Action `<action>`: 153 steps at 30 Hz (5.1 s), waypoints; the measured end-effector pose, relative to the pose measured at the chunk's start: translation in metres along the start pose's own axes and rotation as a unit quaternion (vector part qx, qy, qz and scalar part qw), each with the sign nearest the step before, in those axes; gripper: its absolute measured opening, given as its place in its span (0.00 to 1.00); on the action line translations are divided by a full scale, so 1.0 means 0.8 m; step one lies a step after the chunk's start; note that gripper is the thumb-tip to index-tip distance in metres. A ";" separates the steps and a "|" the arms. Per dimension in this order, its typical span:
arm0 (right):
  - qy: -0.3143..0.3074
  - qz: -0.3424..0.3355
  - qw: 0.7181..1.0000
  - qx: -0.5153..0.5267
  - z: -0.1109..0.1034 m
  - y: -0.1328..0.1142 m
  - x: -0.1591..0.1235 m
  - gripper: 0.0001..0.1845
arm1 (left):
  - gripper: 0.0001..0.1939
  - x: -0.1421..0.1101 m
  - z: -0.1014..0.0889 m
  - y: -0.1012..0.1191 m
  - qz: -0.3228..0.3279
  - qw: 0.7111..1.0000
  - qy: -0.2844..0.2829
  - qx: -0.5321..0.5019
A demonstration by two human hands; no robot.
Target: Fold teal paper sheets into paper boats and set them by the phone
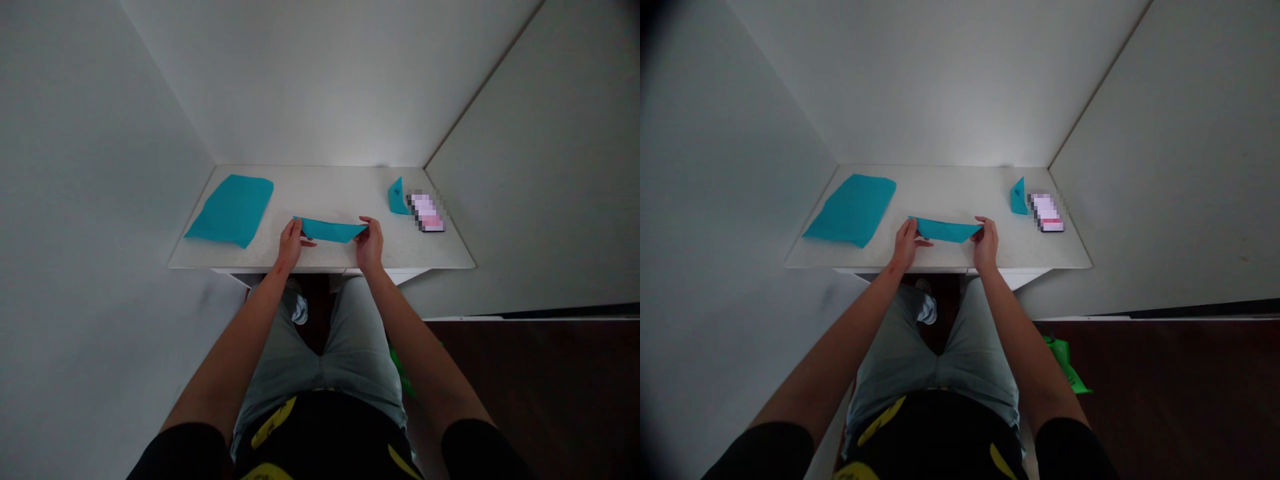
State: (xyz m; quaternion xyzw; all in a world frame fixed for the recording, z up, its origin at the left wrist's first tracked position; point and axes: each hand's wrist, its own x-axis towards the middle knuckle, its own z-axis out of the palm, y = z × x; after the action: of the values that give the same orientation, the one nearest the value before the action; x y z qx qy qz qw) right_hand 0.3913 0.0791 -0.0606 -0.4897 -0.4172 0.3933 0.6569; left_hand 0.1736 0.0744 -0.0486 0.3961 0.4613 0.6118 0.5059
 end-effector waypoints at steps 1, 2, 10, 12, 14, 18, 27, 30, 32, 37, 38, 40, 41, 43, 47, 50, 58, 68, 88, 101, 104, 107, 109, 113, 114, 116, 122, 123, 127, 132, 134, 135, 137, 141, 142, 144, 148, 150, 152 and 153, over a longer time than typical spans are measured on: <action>-0.018 0.001 1.000 0.002 -0.004 -0.005 -0.002 0.34 | 0.38 0.000 0.000 0.000 0.000 1.000 -0.001 0.003; -0.043 -0.003 0.999 -0.008 -0.009 -0.009 -0.005 0.34 | 0.38 0.000 0.000 0.001 0.000 1.000 -0.001 0.005; -0.324 -0.045 0.920 -0.215 -0.076 -0.059 -0.034 0.26 | 0.37 -0.002 0.002 0.003 0.005 0.999 -0.010 0.033; -0.377 -0.062 0.885 -0.266 -0.096 -0.075 -0.034 0.23 | 0.36 -0.004 0.002 0.005 0.007 0.999 -0.018 0.030; -0.365 -0.085 0.873 -0.310 -0.117 -0.090 -0.028 0.21 | 0.36 -0.007 0.003 0.008 0.010 0.999 -0.029 0.021; -0.282 -0.135 0.851 -0.423 -0.170 -0.116 0.005 0.20 | 0.35 -0.011 0.003 0.012 0.019 0.998 -0.053 0.032; -0.171 -0.097 0.721 -0.665 -0.235 -0.125 0.073 0.20 | 0.29 -0.015 0.004 0.016 0.020 0.995 -0.072 0.063; -0.133 -0.096 0.754 -0.636 -0.231 -0.108 0.080 0.16 | 0.26 -0.018 0.005 0.017 0.020 0.995 -0.074 0.067; -0.117 -0.105 0.778 -0.608 -0.227 -0.098 0.083 0.13 | 0.24 -0.019 0.005 0.018 0.021 0.995 -0.074 0.067; -0.110 -0.125 0.775 -0.610 -0.222 -0.097 0.079 0.18 | 0.23 -0.017 0.006 0.017 0.024 0.995 -0.068 0.070; -0.098 -0.134 0.770 -0.617 -0.219 -0.098 0.075 0.21 | 0.24 -0.016 0.008 0.017 0.022 0.995 -0.064 0.068; -0.050 -0.159 0.757 -0.631 -0.209 -0.098 0.063 0.29 | 0.25 -0.015 0.013 0.017 0.016 0.997 -0.045 0.062; -0.018 -0.174 0.750 -0.637 -0.201 -0.095 0.055 0.32 | 0.26 -0.015 0.016 0.017 0.008 0.998 -0.027 0.056; 0.005 -0.203 0.749 -0.631 -0.176 -0.083 0.037 0.34 | 0.26 -0.018 0.021 0.019 0.004 0.998 -0.001 0.062; -0.132 -0.257 0.774 -0.563 -0.113 -0.042 0.001 0.29 | 0.18 -0.029 0.007 0.030 0.079 0.983 -0.005 0.168; -0.184 -0.267 0.796 -0.511 -0.082 -0.014 -0.007 0.27 | 0.13 -0.033 -0.040 0.054 0.183 0.944 -0.015 0.273; -0.156 -0.266 0.835 -0.455 -0.083 0.008 0.015 0.25 | 0.27 -0.017 -0.232 0.106 0.093 0.820 0.020 0.564; -0.140 -0.268 0.829 -0.470 -0.077 0.010 0.012 0.29 | 0.07 -0.020 -0.213 0.124 0.203 0.807 0.006 0.554; -0.382 -0.083 0.916 -0.089 0.010 -0.197 -0.010 0.34 | 0.19 0.023 -0.032 0.312 0.298 0.919 -0.102 0.238; -0.143 0.037 0.989 -0.015 -0.053 -0.083 -0.010 0.28 | 0.57 -0.019 -0.039 0.074 0.025 0.976 -0.130 0.176; -0.135 0.082 0.987 0.029 -0.052 -0.065 -0.005 0.32 | 0.57 -0.029 -0.033 0.044 -0.016 0.966 -0.170 0.194; -0.131 0.085 0.988 0.015 -0.053 -0.047 0.008 0.34 | 0.47 -0.026 -0.027 0.040 -0.038 0.972 -0.168 0.162; -0.130 0.083 0.988 -0.017 -0.055 -0.036 0.020 0.33 | 0.44 -0.020 -0.026 0.040 -0.055 0.977 -0.135 0.154; -0.092 0.043 0.991 -0.091 -0.061 -0.020 0.036 0.27 | 0.35 -0.012 -0.039 0.037 -0.049 0.967 -0.092 0.234; -0.073 0.018 0.991 -0.112 -0.063 -0.019 0.036 0.24 | 0.31 -0.012 -0.043 0.037 -0.034 0.957 -0.100 0.270; -0.045 -0.035 0.986 -0.157 -0.066 -0.019 0.034 0.19 | 0.22 -0.015 -0.050 0.039 0.014 0.923 -0.118 0.367; -0.160 -0.127 0.939 -0.275 -0.043 -0.033 0.007 0.17 | 0.25 -0.025 -0.023 0.040 0.095 0.769 -0.008 0.632; -0.195 -0.138 0.924 -0.299 -0.033 -0.036 0.000 0.18 | 0.27 -0.025 -0.014 0.037 0.101 0.751 -0.025 0.652; -0.342 -0.179 0.812 -0.437 0.001 -0.039 -0.030 0.22 | 0.33 -0.012 0.014 0.021 0.121 0.693 -0.167 0.691; -0.362 -0.196 0.746 -0.523 -0.013 -0.033 -0.051 0.27 | 0.43 0.009 0.002 0.011 0.109 0.674 -0.224 0.695; -0.330 -0.187 0.754 -0.537 -0.025 -0.033 -0.048 0.28 | 0.49 0.011 -0.007 0.010 0.123 0.673 -0.214 0.698; -0.307 -0.177 0.761 -0.544 -0.028 -0.034 -0.045 0.29 | 0.50 0.010 -0.011 0.009 0.136 0.672 -0.209 0.698; -0.267 -0.162 0.778 -0.545 -0.022 -0.036 -0.037 0.32 | 0.51 0.006 -0.015 0.008 0.160 0.670 -0.202 0.696; -0.301 -0.175 0.799 -0.491 0.028 -0.030 -0.028 0.38 | 0.50 0.000 -0.015 0.005 0.182 0.662 -0.234 0.689; -0.322 -0.171 0.796 -0.483 0.042 -0.026 -0.027 0.39 | 0.51 -0.001 -0.015 0.005 0.183 0.658 -0.246 0.687; -0.350 -0.157 0.785 -0.486 0.063 -0.018 -0.025 0.40 | 0.53 -0.002 -0.014 0.006 0.181 0.656 -0.259 0.685; -0.362 -0.148 0.763 -0.514 0.059 -0.008 -0.017 0.39 | 0.57 -0.005 -0.013 0.010 0.181 0.671 -0.251 0.674; -0.356 -0.156 0.756 -0.527 0.040 -0.008 -0.010 0.37 | 0.59 -0.007 -0.011 0.010 0.185 0.679 -0.248 0.666; -0.341 -0.162 0.752 -0.541 0.017 -0.011 -0.004 0.36 | 0.60 -0.008 -0.010 0.009 0.184 0.687 -0.245 0.659; -0.332 -0.162 0.751 -0.547 0.006 -0.012 -0.002 0.35 | 0.60 -0.008 -0.010 0.009 0.181 0.692 -0.242 0.656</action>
State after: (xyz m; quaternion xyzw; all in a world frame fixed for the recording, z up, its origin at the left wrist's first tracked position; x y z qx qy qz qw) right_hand 0.3871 0.0775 -0.0509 -0.5288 -0.8261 0.1233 0.1506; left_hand 0.1654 0.0667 -0.0439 0.8371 0.5267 0.1166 0.0914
